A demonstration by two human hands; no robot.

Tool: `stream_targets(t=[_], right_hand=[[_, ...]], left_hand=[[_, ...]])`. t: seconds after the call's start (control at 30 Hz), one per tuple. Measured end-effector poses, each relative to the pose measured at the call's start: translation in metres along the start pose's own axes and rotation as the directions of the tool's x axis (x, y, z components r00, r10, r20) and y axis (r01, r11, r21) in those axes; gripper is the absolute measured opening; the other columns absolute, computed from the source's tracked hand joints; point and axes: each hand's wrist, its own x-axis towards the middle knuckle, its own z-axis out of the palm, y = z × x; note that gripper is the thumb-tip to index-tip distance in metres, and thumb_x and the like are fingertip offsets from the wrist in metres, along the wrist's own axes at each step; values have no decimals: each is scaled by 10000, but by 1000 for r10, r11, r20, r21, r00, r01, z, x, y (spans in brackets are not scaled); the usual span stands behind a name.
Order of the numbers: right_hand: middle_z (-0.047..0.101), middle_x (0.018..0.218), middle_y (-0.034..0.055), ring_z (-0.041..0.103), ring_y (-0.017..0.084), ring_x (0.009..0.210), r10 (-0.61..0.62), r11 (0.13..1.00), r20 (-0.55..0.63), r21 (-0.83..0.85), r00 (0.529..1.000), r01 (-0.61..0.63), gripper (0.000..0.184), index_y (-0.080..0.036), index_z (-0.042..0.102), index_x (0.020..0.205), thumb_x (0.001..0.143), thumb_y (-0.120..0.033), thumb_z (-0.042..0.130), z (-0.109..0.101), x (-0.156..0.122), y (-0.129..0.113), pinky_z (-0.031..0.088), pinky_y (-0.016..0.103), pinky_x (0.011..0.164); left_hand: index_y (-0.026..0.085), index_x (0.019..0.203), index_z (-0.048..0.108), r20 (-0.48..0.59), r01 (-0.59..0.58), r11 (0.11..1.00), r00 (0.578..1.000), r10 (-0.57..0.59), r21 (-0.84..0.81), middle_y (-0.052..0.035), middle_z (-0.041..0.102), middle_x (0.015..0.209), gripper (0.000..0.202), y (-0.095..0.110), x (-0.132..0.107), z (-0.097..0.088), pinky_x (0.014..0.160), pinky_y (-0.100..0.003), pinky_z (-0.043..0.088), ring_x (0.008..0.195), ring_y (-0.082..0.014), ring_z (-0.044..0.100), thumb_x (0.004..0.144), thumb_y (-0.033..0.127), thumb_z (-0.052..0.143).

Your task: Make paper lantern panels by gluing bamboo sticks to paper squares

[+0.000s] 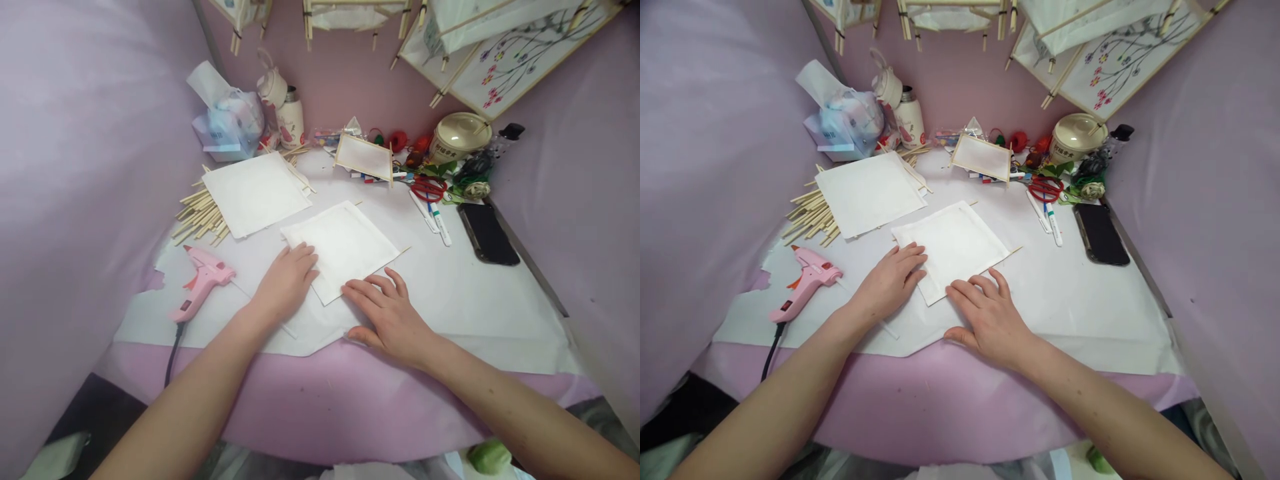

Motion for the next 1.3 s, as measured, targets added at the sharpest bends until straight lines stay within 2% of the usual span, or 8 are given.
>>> stream_targets(t=[0.33,0.93,1.3], right_hand=[[575,1383,92,438,289,1229,-29,999,50,45,998,27,621,-168,500,1389,949,-597,407,1,1,-10,98,539,1159],[598,1356,84,466,268,1189,-103,993,10,57,995,102,648,-174,489,1401,911,-596,502,8,4,-19,91,540,1173],[593,1372,89,463,274,1216,-156,985,3,68,988,156,693,-178,478,1415,911,-653,439,9,4,-22,89,546,1174]], left_hand=[[145,1222,609,-11,-12,1000,1000,12,10,-113,574,1401,337,-1,0,1,1170,-470,289,1390,-258,427,960,252,425],[121,1214,615,-26,-31,1000,999,31,-2,-131,582,1388,326,-4,0,4,1159,-486,302,1382,-264,435,955,230,448],[139,1217,614,-6,-9,1000,1000,9,6,-121,574,1402,334,-2,0,0,1159,-493,302,1387,-266,431,953,243,437]])
